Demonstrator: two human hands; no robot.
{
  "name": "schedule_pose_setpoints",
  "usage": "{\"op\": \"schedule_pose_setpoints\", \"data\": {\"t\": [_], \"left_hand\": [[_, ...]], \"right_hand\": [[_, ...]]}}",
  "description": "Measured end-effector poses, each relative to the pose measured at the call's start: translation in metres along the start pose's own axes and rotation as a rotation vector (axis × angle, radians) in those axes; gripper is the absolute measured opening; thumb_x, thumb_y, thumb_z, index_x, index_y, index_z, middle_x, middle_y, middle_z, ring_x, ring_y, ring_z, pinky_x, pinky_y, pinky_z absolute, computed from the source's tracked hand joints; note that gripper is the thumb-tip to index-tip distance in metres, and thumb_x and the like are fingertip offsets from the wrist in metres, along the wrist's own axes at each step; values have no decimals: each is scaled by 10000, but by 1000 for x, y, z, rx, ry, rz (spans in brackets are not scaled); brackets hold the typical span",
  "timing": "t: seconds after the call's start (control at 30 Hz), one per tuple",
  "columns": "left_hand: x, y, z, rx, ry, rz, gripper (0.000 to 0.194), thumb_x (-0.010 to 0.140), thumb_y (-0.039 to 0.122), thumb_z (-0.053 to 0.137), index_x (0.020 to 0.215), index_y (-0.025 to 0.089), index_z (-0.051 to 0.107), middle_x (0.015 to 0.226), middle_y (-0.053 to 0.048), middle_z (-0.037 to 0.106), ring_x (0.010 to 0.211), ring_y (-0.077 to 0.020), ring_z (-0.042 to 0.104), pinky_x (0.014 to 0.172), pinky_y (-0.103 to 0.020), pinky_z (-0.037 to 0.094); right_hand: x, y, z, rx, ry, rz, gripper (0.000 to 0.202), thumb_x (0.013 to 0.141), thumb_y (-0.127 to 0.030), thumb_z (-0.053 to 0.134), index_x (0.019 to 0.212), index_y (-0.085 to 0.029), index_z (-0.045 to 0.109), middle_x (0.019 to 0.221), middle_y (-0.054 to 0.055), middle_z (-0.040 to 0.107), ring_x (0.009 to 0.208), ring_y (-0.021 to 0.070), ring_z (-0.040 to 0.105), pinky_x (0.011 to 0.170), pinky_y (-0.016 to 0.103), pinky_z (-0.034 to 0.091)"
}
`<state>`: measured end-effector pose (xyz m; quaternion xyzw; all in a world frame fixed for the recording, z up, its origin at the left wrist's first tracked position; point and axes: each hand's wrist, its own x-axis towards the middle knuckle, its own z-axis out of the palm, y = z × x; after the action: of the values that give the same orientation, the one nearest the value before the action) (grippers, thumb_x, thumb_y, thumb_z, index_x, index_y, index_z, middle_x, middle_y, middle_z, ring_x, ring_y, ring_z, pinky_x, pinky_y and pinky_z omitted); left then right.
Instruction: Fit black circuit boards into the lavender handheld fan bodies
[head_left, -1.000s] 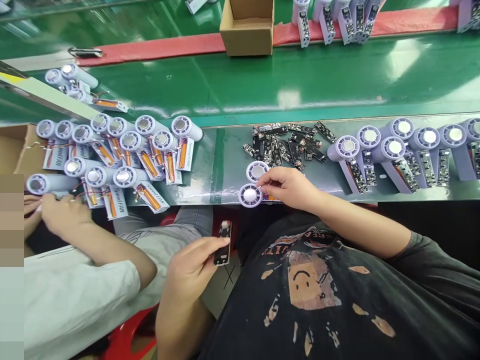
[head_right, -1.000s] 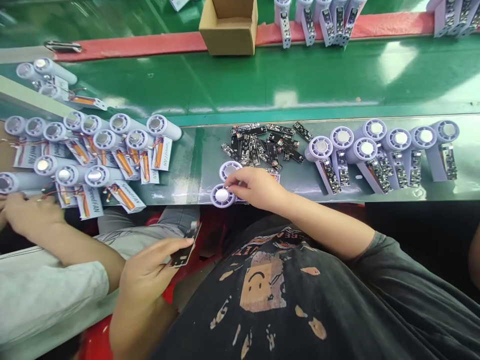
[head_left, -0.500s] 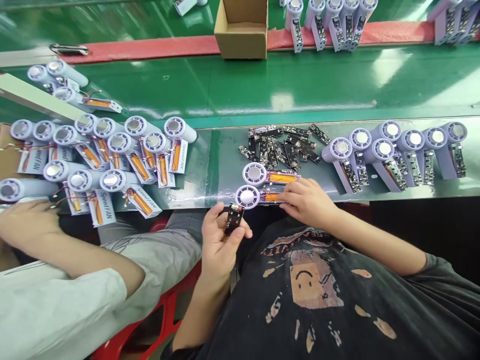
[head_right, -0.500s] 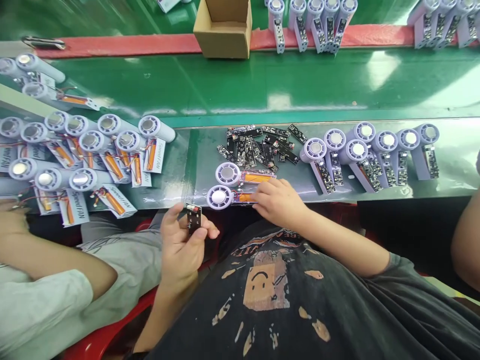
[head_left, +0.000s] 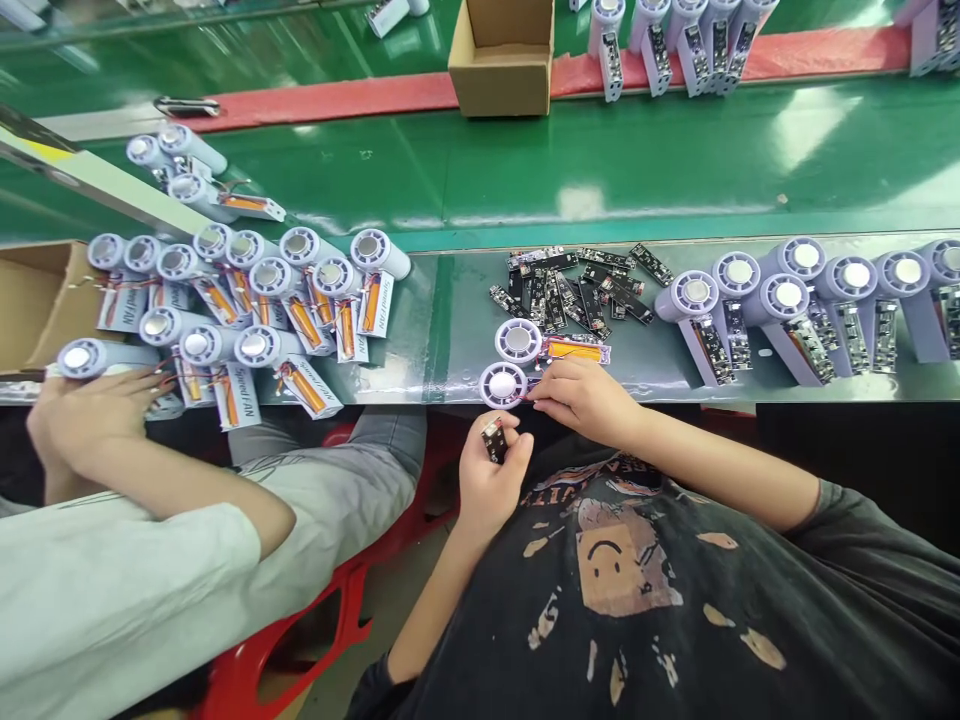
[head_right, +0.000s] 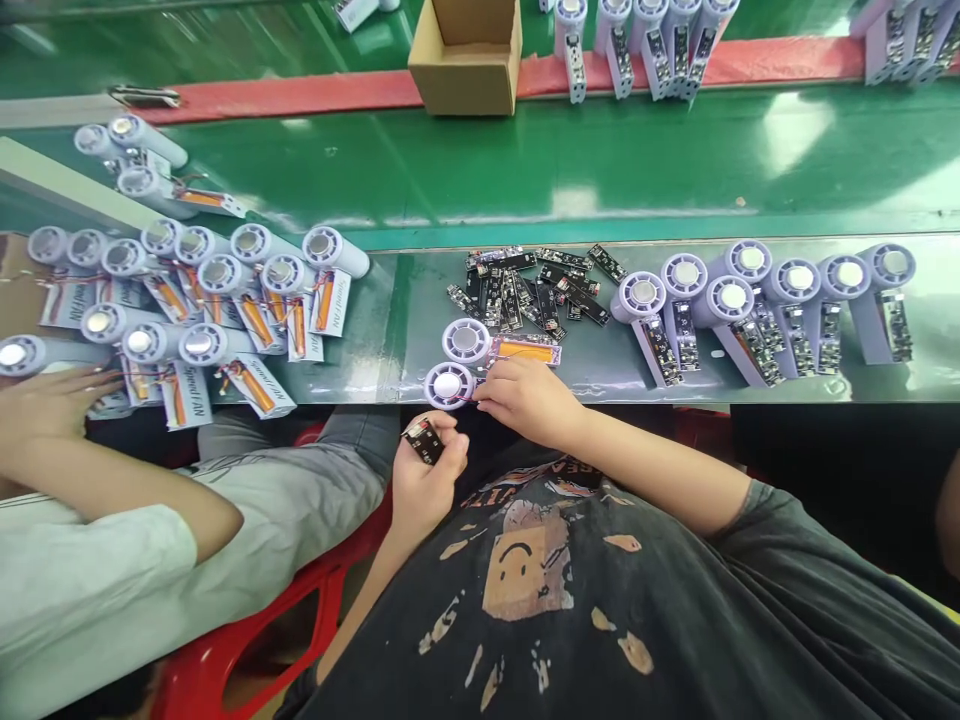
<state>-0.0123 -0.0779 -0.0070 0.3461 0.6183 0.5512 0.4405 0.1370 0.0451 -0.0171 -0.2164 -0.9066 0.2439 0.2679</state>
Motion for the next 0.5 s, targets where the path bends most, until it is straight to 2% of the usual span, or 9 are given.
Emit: {"op": "schedule_pose_setpoints", "data": {"t": [0.1,0.2,0.33,0.5], "left_hand": [[6,-5,8,239,22,57,154,804,298,676,905,193,625,735,11,650,644,-124,619,672,-262,511],[11,-7,15,321,29,83,178,833,328,638,932,180,648,804,-36,721,750,-171,689,756,-300,541],[13,-7,22,353,44,109,207,863,347,601,954,169,653,774,-43,744,728,-180,706,729,-297,552],[15,3,25,440,29,118,214,854,372,598,854,173,675,688,-16,719,649,-161,672,662,-264,530]], "right_hand": [[-3,4,1,-42,22,-42,254,987,-313,517,974,-170,726,879,81,695,818,199,609,749,340,472],[-7,7,1,-53,100,-70,291,998,-341,497,943,-172,727,850,73,697,794,188,605,738,330,463],[-10,10,3,-68,181,-68,271,991,-347,520,933,-183,727,840,56,698,794,177,606,740,320,442],[-12,8,4,-148,143,-93,264,1007,-334,494,965,-216,726,821,32,693,783,171,559,735,332,373]]}}
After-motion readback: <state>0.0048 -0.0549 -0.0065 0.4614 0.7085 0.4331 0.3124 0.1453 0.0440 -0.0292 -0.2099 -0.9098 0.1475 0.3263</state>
